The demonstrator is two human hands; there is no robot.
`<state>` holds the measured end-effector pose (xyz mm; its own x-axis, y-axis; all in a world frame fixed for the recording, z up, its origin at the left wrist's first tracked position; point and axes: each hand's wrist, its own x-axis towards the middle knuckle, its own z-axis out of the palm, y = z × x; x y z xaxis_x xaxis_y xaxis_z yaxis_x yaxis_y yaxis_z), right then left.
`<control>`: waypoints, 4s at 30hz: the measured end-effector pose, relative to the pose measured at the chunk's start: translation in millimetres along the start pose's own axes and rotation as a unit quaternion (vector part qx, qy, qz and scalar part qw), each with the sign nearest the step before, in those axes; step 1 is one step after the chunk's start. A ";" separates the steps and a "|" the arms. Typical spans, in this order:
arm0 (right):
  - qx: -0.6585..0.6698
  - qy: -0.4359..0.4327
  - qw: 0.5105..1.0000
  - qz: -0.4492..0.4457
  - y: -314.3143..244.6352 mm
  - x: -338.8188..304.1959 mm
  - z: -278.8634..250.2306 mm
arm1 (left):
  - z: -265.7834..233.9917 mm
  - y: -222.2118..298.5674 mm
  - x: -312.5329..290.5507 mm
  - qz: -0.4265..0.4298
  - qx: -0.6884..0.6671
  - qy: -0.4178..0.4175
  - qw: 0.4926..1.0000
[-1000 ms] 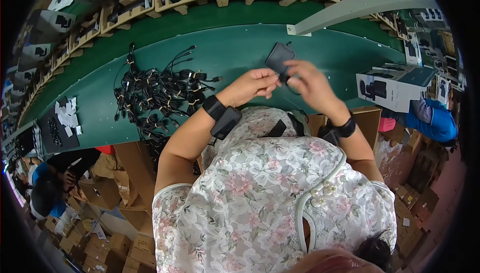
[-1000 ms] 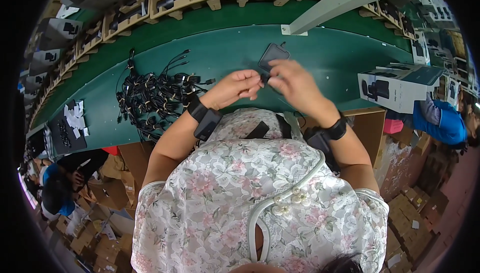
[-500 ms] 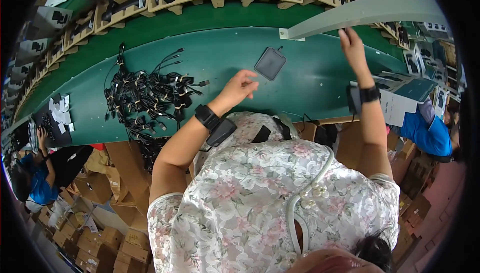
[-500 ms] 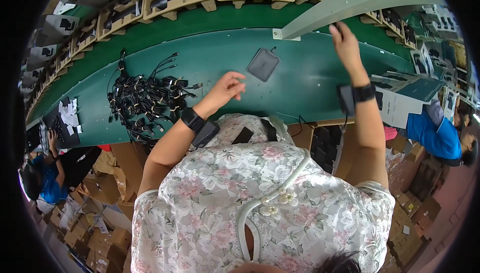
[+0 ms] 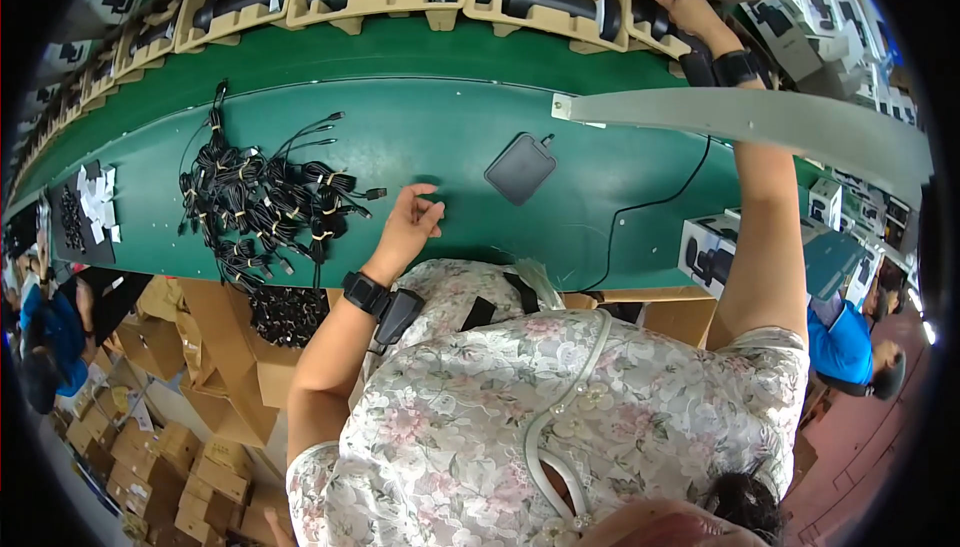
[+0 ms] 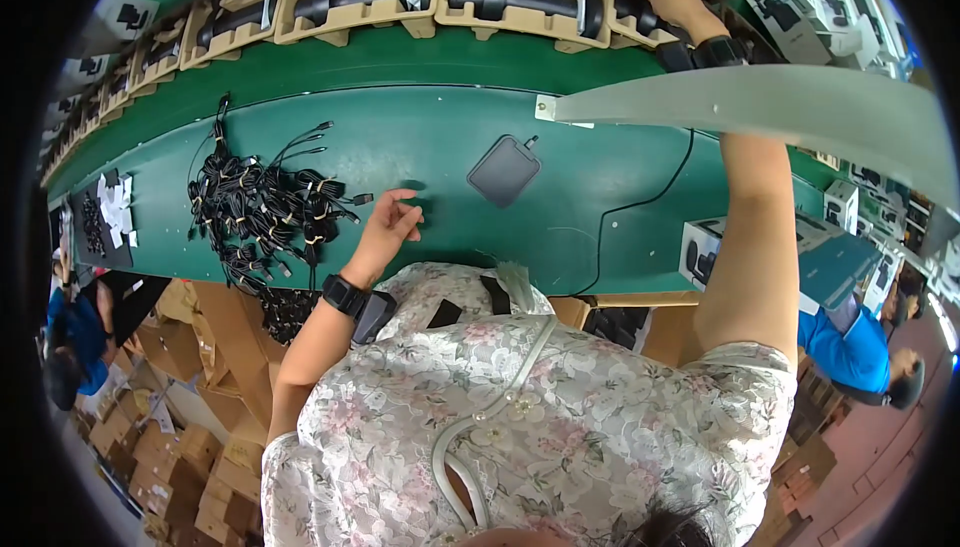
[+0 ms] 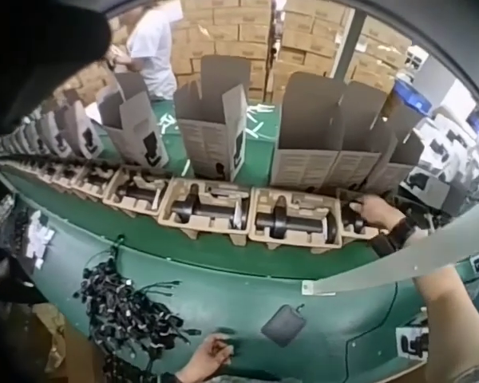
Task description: The person assembles electronic components by hand, picking up a cable and a square pad, fitting the cable into the pad, and then placing the assembled unit into a cardboard tray.
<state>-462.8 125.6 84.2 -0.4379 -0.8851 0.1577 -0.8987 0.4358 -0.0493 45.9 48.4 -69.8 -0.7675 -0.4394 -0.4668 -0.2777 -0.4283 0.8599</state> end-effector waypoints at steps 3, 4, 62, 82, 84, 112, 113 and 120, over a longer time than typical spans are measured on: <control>-0.045 -0.019 0.998 -0.035 -0.2 12.0 23.5 | 4.9 -1.5 5.8 0.065 0.133 0.016 0.989; -0.033 0.015 0.999 0.036 5.0 15.9 35.0 | 10.2 1.4 10.8 0.101 0.200 0.016 0.974; 0.578 0.042 0.790 0.198 -36.5 -36.7 66.3 | -59.4 13.4 -35.0 0.252 0.538 0.147 0.791; 0.344 0.350 0.855 0.171 -9.2 -70.2 90.3 | -172.2 62.1 2.3 -0.046 0.610 0.357 0.706; 0.399 0.405 0.787 0.238 20.3 -127.2 107.9 | -160.9 66.2 12.1 0.018 0.674 0.396 0.623; 0.653 -0.055 0.747 0.112 -288.6 -169.2 11.9 | -15.1 100.0 12.0 0.245 0.391 -0.009 0.887; 0.729 -0.025 0.667 0.150 -287.3 -169.0 11.0 | -7.5 88.0 14.4 0.261 0.270 -0.038 0.926; 0.257 0.190 0.948 0.011 -293.3 -180.0 31.1 | 44.2 60.9 27.7 0.113 -0.096 -0.191 0.970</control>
<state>-121.1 152.0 39.6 -0.5039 -0.7120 0.4890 -0.8254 0.2300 -0.5156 -17.8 45.1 -21.2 -0.9645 -0.2306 -0.1285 0.0075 -0.5107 0.8597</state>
